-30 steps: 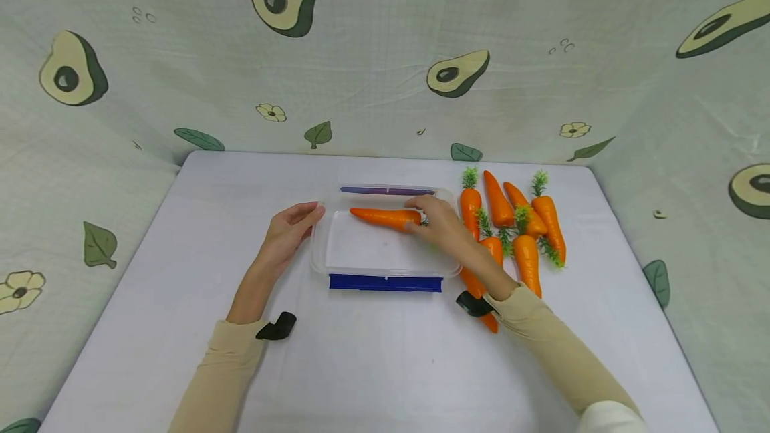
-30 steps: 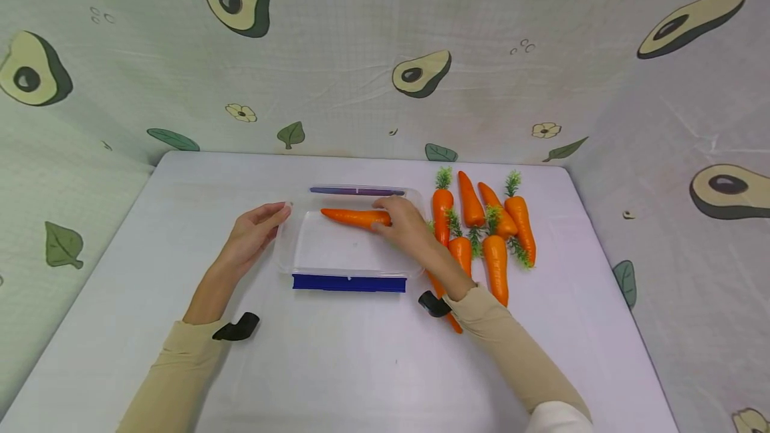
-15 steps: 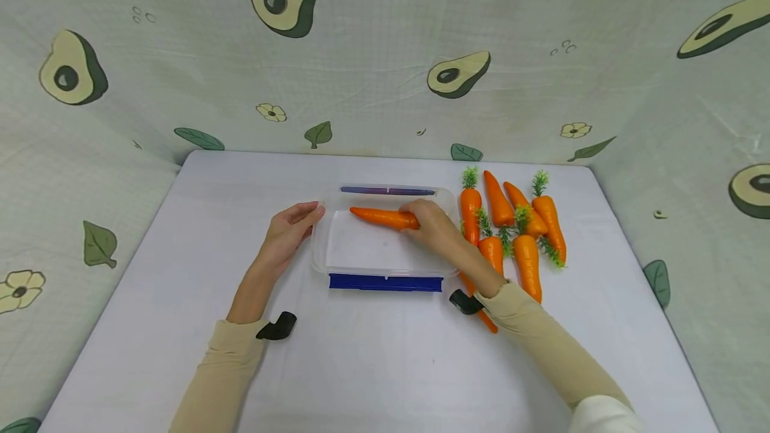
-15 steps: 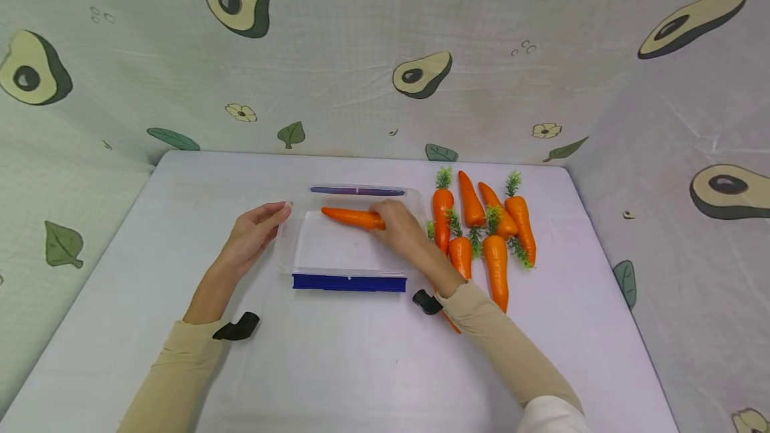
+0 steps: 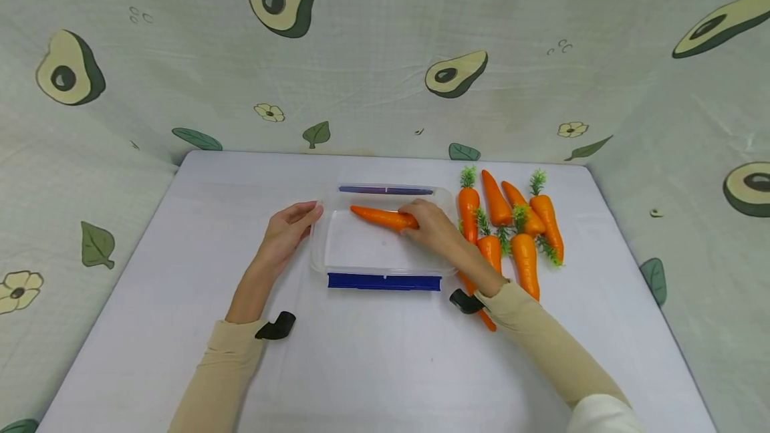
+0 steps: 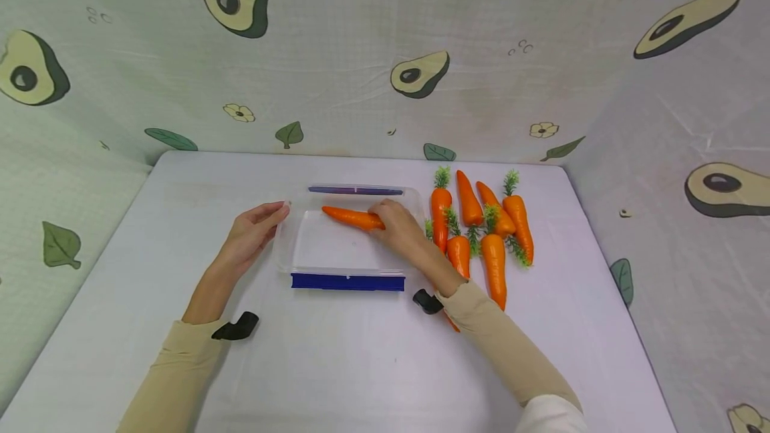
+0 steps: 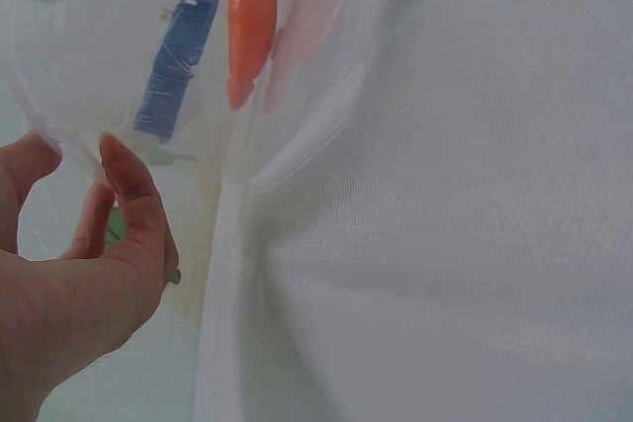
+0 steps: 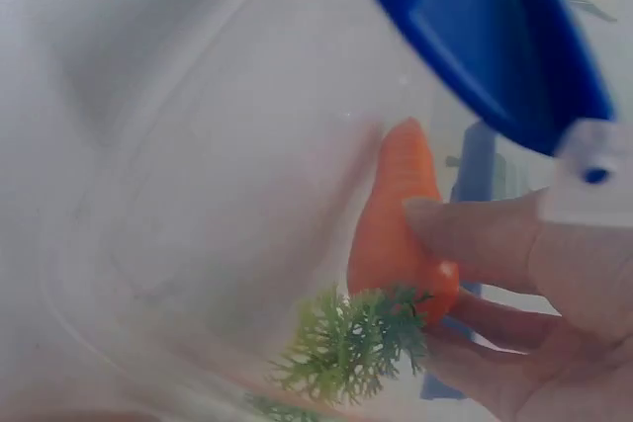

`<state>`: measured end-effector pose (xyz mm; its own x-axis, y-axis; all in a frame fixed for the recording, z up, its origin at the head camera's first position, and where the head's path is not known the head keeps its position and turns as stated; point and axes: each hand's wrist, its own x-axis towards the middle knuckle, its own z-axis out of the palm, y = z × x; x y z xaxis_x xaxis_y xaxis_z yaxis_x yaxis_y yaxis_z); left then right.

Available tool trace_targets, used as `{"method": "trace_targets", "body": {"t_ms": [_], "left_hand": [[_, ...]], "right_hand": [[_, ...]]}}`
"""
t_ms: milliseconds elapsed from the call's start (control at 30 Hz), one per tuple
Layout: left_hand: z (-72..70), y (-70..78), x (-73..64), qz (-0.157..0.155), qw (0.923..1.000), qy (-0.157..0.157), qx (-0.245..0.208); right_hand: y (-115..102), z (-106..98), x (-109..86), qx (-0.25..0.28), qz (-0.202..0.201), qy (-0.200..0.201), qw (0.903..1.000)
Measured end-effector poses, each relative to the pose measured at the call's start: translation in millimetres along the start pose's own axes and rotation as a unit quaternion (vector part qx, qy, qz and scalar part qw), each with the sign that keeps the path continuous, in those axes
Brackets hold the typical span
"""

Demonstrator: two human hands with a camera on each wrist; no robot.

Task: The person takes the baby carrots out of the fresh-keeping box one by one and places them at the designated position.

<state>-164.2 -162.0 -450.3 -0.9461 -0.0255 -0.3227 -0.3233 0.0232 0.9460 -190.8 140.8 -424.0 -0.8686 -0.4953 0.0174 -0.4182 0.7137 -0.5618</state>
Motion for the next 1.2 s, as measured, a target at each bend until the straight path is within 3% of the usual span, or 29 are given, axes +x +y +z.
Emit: {"method": "trace_targets", "body": {"t_ms": [333, 567, 967, 1200], "left_hand": [[0.3, -0.1, -0.4, 0.000, 1.0000, -0.005, -0.003], [-1.7, -1.4, -0.1, 0.002, 1.0000, -0.006, -0.006], [-1.7, 0.4, -1.4, 0.008, 0.9999, -0.003, -0.011], [-0.8, 1.8, -2.4, 0.007, 0.9999, -0.004, -0.009]], "right_hand": [[-6, -24, -17.0, 0.023, -0.024, 0.022, 0.9992], [-10, -42, -30.7, 0.079, -0.021, 0.051, 0.9953], [-1, -73, -52.8, 0.189, 0.051, 0.126, 0.9725], [8, -89, -69.8, 0.178, 0.089, 0.161, 0.9668]]}}
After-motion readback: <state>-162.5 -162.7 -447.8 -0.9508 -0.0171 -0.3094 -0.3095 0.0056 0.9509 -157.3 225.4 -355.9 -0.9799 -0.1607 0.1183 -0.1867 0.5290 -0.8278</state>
